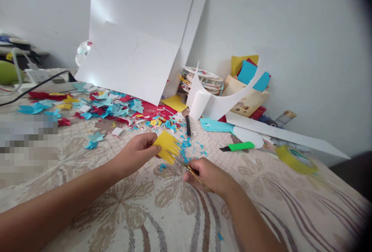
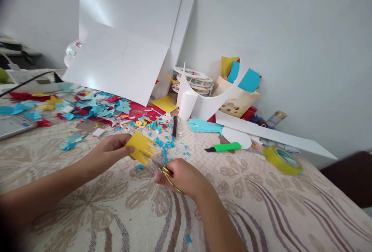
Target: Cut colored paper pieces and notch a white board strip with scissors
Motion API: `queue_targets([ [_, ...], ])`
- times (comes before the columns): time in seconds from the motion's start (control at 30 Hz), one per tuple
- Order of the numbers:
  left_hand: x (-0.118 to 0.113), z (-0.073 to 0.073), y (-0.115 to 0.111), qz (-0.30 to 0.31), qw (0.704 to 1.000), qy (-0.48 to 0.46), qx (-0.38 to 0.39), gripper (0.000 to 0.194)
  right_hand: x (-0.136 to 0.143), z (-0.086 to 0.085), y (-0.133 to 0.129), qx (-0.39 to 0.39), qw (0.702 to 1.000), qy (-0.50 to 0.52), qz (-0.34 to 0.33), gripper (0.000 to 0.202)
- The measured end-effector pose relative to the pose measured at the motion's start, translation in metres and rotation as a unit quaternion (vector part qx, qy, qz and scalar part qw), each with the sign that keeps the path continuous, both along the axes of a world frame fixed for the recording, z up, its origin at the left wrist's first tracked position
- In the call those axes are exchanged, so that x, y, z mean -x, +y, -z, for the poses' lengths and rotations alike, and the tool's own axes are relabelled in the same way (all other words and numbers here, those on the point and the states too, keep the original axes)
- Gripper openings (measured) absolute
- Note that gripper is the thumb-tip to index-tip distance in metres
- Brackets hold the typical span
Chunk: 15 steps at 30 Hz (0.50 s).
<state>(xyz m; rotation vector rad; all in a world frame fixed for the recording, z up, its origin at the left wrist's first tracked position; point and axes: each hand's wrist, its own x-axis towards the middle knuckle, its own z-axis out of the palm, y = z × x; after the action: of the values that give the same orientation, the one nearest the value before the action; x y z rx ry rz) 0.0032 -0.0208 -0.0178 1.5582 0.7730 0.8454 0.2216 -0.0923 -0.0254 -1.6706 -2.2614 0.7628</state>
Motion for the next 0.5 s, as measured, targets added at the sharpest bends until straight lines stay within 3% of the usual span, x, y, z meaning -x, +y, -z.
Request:
queue_targets([
  [0.5,-0.0002,0.0012,0.002,-0.008,1.0,0.019,-0.015,0.009,0.003,-0.0069,0.0004,0.024,1.0,-0.001,0.013,0.046],
])
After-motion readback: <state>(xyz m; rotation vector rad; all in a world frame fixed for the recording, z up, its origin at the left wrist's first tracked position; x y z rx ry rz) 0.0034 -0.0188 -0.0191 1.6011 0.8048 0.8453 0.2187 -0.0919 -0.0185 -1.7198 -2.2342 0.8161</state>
